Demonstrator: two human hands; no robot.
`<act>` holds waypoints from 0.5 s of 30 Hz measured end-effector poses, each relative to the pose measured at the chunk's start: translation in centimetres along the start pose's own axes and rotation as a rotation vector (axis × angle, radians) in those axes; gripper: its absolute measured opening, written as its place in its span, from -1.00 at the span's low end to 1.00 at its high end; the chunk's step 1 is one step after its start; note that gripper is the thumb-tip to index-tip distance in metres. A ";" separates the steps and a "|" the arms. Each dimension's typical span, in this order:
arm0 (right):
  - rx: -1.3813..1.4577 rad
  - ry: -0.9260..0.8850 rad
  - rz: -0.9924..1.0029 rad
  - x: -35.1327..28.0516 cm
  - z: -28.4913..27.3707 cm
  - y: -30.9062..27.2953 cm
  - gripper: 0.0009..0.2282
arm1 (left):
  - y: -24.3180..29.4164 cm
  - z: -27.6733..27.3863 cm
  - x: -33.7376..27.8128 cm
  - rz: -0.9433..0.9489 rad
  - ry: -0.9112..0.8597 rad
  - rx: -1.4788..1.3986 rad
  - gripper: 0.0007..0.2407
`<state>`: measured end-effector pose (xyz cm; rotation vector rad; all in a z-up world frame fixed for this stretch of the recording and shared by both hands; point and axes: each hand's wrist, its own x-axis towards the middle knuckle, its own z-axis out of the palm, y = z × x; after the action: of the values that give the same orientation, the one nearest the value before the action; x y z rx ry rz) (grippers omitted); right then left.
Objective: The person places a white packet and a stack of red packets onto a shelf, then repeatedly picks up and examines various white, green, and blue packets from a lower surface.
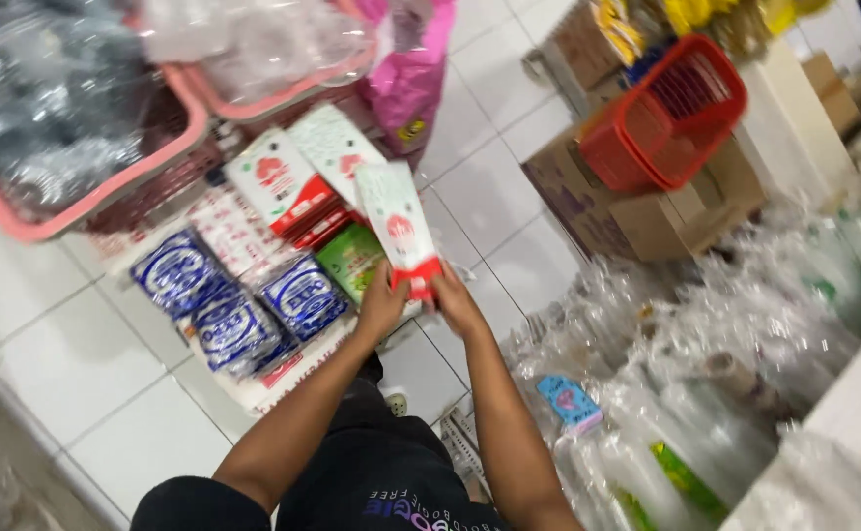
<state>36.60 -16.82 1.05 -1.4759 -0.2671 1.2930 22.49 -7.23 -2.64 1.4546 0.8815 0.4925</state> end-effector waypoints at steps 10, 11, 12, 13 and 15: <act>0.376 0.549 0.013 -25.8 -2.7 13.1 -0.70 | 1.0 11.1 -11.6 0.255 -1.010 0.028 -0.88; 0.465 0.575 -0.066 -28.4 -1.8 13.4 -0.69 | 2.8 11.1 -12.9 0.283 -1.118 0.036 -0.85; 0.409 0.645 -0.129 -30.6 -1.1 13.6 -0.69 | 4.4 10.4 -15.3 0.289 -1.247 0.046 -0.82; 0.352 0.717 -0.187 -32.9 -0.3 13.8 -0.69 | 6.1 10.2 -16.7 0.359 -1.305 0.037 -0.82; 0.213 0.900 -0.289 -38.4 3.1 15.0 -0.68 | 8.9 9.9 -20.5 0.474 -1.449 0.013 -0.83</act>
<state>12.68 -49.06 10.94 -1.6104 0.2405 0.3348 19.46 -28.30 9.32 1.5558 -0.6157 -0.2895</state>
